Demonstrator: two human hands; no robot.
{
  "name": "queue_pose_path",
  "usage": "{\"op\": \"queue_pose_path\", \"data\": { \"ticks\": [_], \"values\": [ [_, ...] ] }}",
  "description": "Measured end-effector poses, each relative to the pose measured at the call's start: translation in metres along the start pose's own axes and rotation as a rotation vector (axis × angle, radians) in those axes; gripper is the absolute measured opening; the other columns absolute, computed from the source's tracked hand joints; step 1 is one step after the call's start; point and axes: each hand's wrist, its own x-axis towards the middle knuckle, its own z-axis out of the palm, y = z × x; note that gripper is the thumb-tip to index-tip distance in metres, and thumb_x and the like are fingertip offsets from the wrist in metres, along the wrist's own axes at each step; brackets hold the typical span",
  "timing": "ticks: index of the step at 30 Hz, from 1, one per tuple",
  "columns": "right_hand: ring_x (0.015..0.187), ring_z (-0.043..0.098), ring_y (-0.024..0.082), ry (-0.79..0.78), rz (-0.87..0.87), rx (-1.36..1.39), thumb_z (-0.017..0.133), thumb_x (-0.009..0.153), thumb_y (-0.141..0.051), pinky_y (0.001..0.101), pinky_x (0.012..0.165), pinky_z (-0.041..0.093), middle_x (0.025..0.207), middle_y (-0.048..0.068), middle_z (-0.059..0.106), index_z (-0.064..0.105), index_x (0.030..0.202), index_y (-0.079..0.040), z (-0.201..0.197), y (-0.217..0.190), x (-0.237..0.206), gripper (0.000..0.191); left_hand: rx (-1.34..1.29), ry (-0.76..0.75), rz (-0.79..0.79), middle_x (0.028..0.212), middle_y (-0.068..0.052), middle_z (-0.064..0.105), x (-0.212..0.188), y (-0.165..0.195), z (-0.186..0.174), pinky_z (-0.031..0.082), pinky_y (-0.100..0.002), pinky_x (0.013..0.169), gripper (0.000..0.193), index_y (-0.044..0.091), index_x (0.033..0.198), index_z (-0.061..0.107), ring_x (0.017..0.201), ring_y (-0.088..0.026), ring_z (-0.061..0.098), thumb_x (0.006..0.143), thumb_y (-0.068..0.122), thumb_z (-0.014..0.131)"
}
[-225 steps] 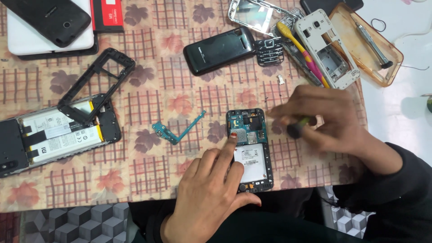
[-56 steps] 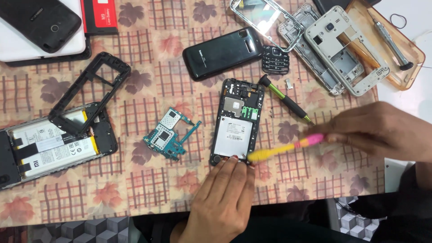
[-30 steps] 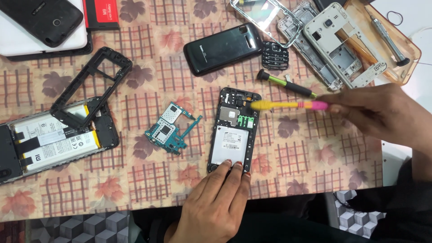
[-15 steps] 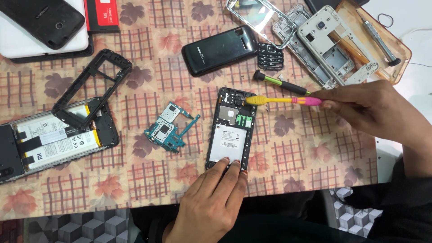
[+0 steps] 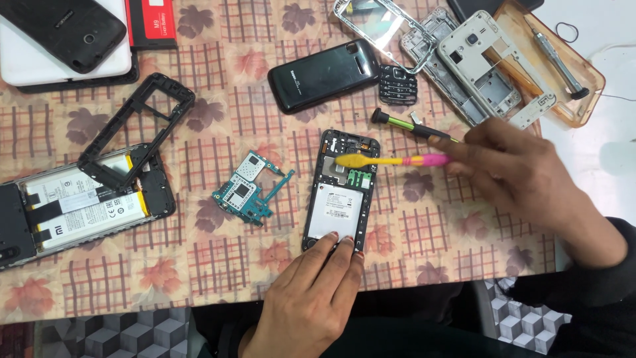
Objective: The person disassembles a white smartphone by removing screws and the back cover. They then use a toothbrush to clean the internal components and reattach a metal bracket before securing it with screws.
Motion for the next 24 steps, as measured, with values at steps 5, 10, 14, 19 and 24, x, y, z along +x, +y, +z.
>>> {"op": "queue_pose_path", "data": {
  "ticks": [5,10,14,19,24],
  "values": [
    [0.068,0.066,0.012,0.025,-0.011,0.055,0.062,0.094,0.002,0.0260,0.051,0.056,0.089,0.006,0.069,0.075,0.124,-0.009,0.008,0.010,-0.005,0.034,-0.001,0.002,-0.003,0.108,-0.013,0.074,0.001,0.000,0.001,0.062,-0.036,0.085,0.012,0.000,0.099,0.076,0.110,-0.029,0.071,0.092,0.010,0.073],
    [0.070,0.068,0.015,0.087,-0.187,0.021,0.074,0.084,-0.018,0.0292,0.053,0.057,0.082,0.006,0.068,0.074,0.119,-0.006,0.007,0.015,-0.007,0.038,0.013,0.009,0.001,0.108,-0.011,0.075,0.001,0.000,0.002,0.061,-0.034,0.085,0.011,0.002,0.098,0.075,0.110,-0.027,0.071,0.093,0.011,0.073],
    [0.070,0.072,0.013,0.065,-0.176,0.116,0.075,0.088,-0.010,0.0271,0.052,0.058,0.084,0.005,0.072,0.076,0.112,-0.009,0.005,0.011,-0.007,0.024,0.000,0.014,-0.011,0.108,-0.010,0.075,0.000,0.001,0.002,0.057,-0.041,0.095,0.010,0.002,0.097,0.075,0.109,-0.026,0.071,0.094,0.011,0.073],
    [0.064,0.068,0.014,0.079,-0.257,-0.008,0.080,0.085,-0.018,0.0264,0.049,0.056,0.082,0.007,0.071,0.077,0.106,-0.007,0.013,0.012,-0.012,0.024,-0.020,-0.003,-0.031,0.108,-0.009,0.075,-0.002,0.000,0.004,0.050,-0.051,0.106,0.008,0.004,0.094,0.075,0.111,-0.025,0.070,0.093,0.011,0.073],
    [0.065,0.068,0.012,0.074,-0.337,0.072,0.079,0.085,-0.022,0.0224,0.045,0.055,0.081,0.003,0.069,0.078,0.108,-0.008,0.020,0.021,-0.016,0.027,-0.060,0.026,-0.059,0.109,-0.010,0.075,-0.003,-0.001,0.007,0.049,-0.052,0.109,0.008,0.005,0.095,0.075,0.111,-0.025,0.070,0.093,0.012,0.073]
  ]
}}
